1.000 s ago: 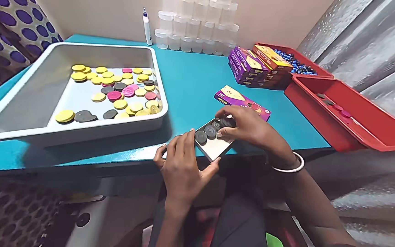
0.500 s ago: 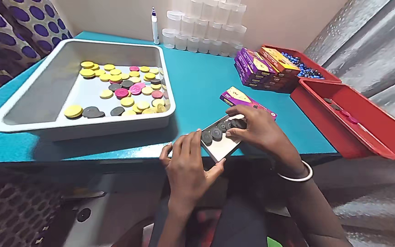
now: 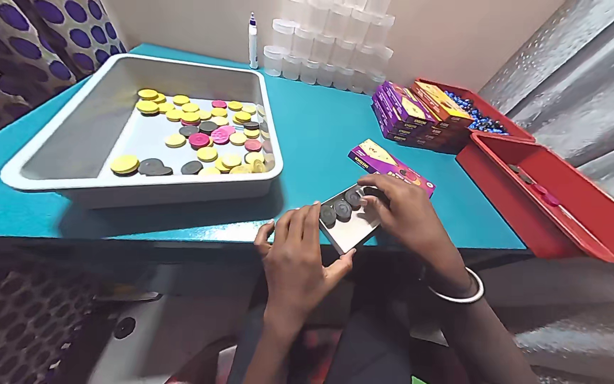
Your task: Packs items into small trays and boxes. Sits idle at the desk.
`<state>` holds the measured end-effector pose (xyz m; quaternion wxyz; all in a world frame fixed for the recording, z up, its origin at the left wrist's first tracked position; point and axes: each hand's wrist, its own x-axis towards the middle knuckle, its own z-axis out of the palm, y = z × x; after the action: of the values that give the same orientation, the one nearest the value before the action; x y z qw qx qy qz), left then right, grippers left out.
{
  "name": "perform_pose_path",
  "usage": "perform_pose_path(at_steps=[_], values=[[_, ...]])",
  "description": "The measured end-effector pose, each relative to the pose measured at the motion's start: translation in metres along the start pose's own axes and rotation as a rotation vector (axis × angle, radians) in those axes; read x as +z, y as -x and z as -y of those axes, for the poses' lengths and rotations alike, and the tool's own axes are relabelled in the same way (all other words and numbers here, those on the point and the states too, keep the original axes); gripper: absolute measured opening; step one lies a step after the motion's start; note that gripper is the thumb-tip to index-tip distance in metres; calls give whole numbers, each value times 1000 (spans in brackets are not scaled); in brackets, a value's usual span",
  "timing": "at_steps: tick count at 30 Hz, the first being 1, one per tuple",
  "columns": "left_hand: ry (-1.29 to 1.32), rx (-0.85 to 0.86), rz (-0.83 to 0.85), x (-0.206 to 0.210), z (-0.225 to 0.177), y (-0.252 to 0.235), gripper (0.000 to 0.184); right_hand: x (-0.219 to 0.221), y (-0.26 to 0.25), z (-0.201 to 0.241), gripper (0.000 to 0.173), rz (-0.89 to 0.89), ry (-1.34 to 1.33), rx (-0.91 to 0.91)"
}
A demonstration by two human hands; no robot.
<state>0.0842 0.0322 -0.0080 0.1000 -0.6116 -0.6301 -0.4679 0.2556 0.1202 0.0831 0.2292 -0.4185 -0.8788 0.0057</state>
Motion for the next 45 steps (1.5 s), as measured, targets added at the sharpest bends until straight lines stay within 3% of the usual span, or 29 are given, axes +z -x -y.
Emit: perform_pose_path(at_steps=[5, 10, 21, 27, 35, 38, 42, 45], values=[[4, -1, 7, 1, 1, 1, 77, -6, 9, 2, 17, -45, 121, 64], [-1, 8, 11, 1, 1, 1, 77, -14, 0, -4, 17, 23, 195, 182], [-7, 3, 13, 0, 1, 1, 77, -17, -6, -25, 49, 193, 79, 15], [-7, 5, 14, -1, 2, 1, 77, -29, -13, -21, 39, 278, 95, 66], [-9, 7, 16, 0, 2, 2, 77, -20, -13, -21, 34, 231, 114, 36], [-10, 6, 17, 0, 1, 2, 78, -18, -13, -21, 40, 207, 61, 47], [-4, 5, 14, 0, 2, 2, 77, -21, -9, -18, 41, 200, 73, -27], [2, 4, 14, 1, 2, 2, 77, -18, -8, -16, 33, 193, 88, -73]])
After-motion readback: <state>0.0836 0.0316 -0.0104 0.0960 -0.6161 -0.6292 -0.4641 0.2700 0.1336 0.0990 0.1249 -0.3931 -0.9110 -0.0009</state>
